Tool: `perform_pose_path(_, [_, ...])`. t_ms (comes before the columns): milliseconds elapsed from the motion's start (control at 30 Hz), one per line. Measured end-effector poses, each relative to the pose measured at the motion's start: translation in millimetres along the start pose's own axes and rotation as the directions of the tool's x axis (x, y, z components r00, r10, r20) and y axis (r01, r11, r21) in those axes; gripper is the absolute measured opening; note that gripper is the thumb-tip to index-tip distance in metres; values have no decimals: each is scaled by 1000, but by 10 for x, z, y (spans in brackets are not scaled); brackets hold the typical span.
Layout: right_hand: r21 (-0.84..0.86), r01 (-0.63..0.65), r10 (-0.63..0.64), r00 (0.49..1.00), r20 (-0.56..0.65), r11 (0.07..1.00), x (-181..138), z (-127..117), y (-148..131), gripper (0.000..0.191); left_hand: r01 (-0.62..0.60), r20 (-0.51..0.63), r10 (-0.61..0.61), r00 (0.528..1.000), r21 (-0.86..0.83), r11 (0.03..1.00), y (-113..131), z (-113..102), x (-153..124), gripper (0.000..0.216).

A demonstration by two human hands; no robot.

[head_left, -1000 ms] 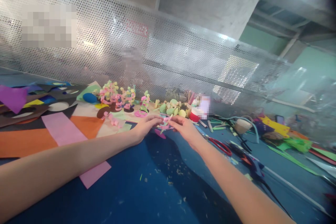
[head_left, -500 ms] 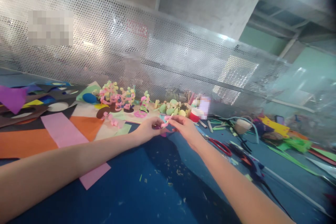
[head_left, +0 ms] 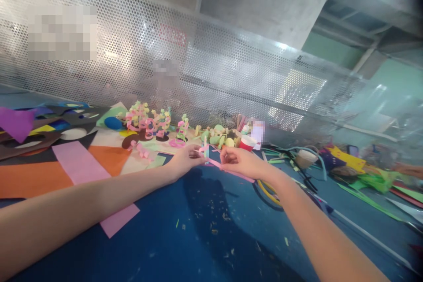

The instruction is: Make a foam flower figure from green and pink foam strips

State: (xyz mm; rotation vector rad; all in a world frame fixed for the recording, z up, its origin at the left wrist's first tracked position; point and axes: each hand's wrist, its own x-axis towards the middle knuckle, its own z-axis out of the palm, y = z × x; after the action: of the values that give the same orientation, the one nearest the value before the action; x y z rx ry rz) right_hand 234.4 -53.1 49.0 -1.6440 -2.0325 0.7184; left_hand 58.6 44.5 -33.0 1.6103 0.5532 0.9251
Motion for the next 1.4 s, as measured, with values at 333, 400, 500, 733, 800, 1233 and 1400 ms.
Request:
perform_pose_path(333, [-217, -50, 64, 996, 56, 975, -112, -165, -145, 22, -76, 97, 63, 993, 129, 989, -70, 10, 5, 32])
perform_pose_path(400, [-196, -29, 56, 990, 131, 980, -137, -186, -164, 26, -104, 103, 87, 991, 173, 979, -52, 6, -7, 33])
perform_pose_path(500, [-192, -15, 45, 987, 154, 981, -148, -164, -186, 28, -117, 103, 99, 990, 184, 976, -2, 8, -35, 37])
perform_pose_path(733, [-393, 121, -116, 993, 37, 911, -115, 100, -393, 19, -120, 96, 103, 990, 187, 975, 3, 16, -23, 24])
perform_pose_path(800, [-518, 104, -131, 991, -16, 849, -125, 160, -497, 21, -135, 120, 112, 986, 198, 971, -4, 11, -10, 17])
perform_pose_path(1233, [-820, 85, -259, 963, -79, 567, -17, 345, -553, 16, -201, 155, 174, 973, 183, 962, 17, 17, -1, 12])
perform_pose_path(1400, [-760, 95, -350, 919, -181, 643, -21, 299, -469, 14, -253, 199, 204, 959, 265, 931, 77, 30, -56, 12])
